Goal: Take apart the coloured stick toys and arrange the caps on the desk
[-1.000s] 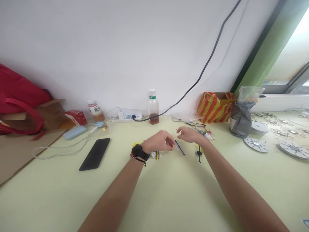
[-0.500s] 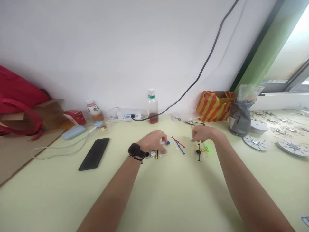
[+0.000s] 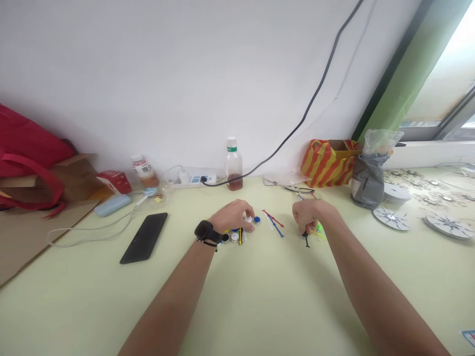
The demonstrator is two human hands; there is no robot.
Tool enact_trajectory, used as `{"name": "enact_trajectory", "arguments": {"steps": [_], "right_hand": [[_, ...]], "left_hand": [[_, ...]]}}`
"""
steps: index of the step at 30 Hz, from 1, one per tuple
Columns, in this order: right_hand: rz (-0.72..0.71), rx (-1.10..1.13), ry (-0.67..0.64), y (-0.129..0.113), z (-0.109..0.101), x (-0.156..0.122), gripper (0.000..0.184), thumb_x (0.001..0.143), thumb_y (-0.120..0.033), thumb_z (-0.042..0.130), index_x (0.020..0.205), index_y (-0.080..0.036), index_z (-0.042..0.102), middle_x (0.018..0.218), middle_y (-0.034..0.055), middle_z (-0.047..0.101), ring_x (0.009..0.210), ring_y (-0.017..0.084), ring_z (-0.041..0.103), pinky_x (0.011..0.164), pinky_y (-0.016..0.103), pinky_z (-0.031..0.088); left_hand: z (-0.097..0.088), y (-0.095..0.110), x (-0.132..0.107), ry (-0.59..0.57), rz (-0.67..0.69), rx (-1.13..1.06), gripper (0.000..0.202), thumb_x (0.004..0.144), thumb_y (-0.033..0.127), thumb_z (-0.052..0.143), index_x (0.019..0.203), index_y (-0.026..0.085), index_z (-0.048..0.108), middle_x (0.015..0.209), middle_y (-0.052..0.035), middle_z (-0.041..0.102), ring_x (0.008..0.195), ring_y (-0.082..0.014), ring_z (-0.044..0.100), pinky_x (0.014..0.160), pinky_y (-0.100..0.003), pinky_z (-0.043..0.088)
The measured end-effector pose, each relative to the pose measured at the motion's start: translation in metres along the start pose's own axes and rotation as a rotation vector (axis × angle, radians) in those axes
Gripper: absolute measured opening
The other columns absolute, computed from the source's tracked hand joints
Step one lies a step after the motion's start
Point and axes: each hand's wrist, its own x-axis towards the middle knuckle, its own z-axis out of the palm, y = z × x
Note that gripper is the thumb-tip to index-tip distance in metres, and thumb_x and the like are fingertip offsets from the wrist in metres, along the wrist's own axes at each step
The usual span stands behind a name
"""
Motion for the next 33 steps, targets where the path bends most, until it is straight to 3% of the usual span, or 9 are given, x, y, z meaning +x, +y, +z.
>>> {"name": "enact_trajectory", "arguments": {"steps": [5,11,16,21,23,27,30,33], "right_hand": [[-0.001,0.011,0.049,-0.003,0.004,-0.003,0.027,0.054,-0.011,0.081,0.067,-0.022,0.061,0.057,0.0025,0.068,0.068,0.026,0.072,0.057,0.032,0.049],[-0.106,-0.029,0.187,0.001,0.001,0.003,0.036,0.062,-0.016,0.079,0.094,-0.025,0.064,0.069,0.0015,0.071,0.073,0.024,0.070,0.056,0.029,0.044],[-0.257,-0.111,0.299,0.001,-0.005,0.004,0.019,0.072,-0.020,0.072,0.091,-0.021,0.067,0.099,0.0061,0.074,0.088,0.024,0.069,0.060,0.028,0.044],[-0.387,-0.044,0.349,-0.006,-0.009,-0.003,0.015,0.083,-0.018,0.061,0.097,-0.022,0.066,0.102,0.0052,0.074,0.086,0.020,0.066,0.064,0.026,0.043],[-0.419,0.010,0.375,-0.009,-0.008,-0.006,0.014,0.087,-0.019,0.058,0.099,-0.022,0.065,0.098,0.0045,0.073,0.082,0.019,0.065,0.063,0.026,0.042],[-0.567,0.225,0.426,-0.017,-0.006,-0.012,0.014,0.094,-0.028,0.056,0.105,-0.022,0.063,0.094,0.0038,0.068,0.080,0.018,0.061,0.066,0.027,0.045],[-0.794,0.517,0.348,-0.023,-0.004,-0.013,0.021,0.096,-0.038,0.058,0.110,-0.022,0.061,0.093,0.0028,0.066,0.081,0.017,0.061,0.074,0.029,0.050],[-0.873,0.711,0.304,-0.030,-0.002,-0.012,0.026,0.095,-0.042,0.063,0.111,-0.022,0.062,0.090,0.0024,0.066,0.081,0.016,0.063,0.080,0.033,0.052]], "left_hand": [[-0.003,-0.001,-0.002,0.007,0.000,0.052,0.044,0.060,0.048,0.087,0.096,0.024,0.077,0.104,-0.0060,0.071,0.102,-0.0288,0.065,0.082,-0.033,0.049],[0.000,0.001,0.001,-0.053,-0.019,0.008,0.037,0.065,0.046,0.084,0.093,0.023,0.078,0.102,-0.0055,0.072,0.095,-0.0264,0.068,0.078,-0.032,0.049],[-0.003,0.008,-0.001,-0.083,-0.033,-0.002,0.040,0.067,0.044,0.083,0.102,0.024,0.077,0.107,-0.0051,0.073,0.103,-0.0278,0.067,0.079,-0.032,0.049],[-0.007,0.003,-0.003,-0.079,-0.040,-0.029,0.062,0.064,0.045,0.086,0.122,0.029,0.072,0.117,-0.0042,0.070,0.109,-0.0286,0.065,0.084,-0.033,0.050],[-0.008,0.003,-0.003,-0.036,-0.034,-0.036,0.064,0.067,0.047,0.085,0.126,0.028,0.069,0.118,-0.0053,0.070,0.108,-0.0285,0.065,0.084,-0.033,0.051],[-0.009,0.018,-0.001,0.155,0.050,-0.177,0.043,0.081,0.053,0.076,0.112,0.023,0.069,0.110,-0.0062,0.071,0.093,-0.0228,0.067,0.077,-0.032,0.052],[-0.008,0.036,0.003,0.269,0.135,-0.436,0.038,0.088,0.051,0.072,0.108,0.020,0.063,0.112,-0.0064,0.069,0.091,-0.0189,0.070,0.078,-0.030,0.056],[-0.005,0.049,0.007,0.352,0.205,-0.589,0.033,0.091,0.045,0.071,0.109,0.019,0.061,0.110,-0.0067,0.068,0.090,-0.0166,0.071,0.086,-0.032,0.058]]}}
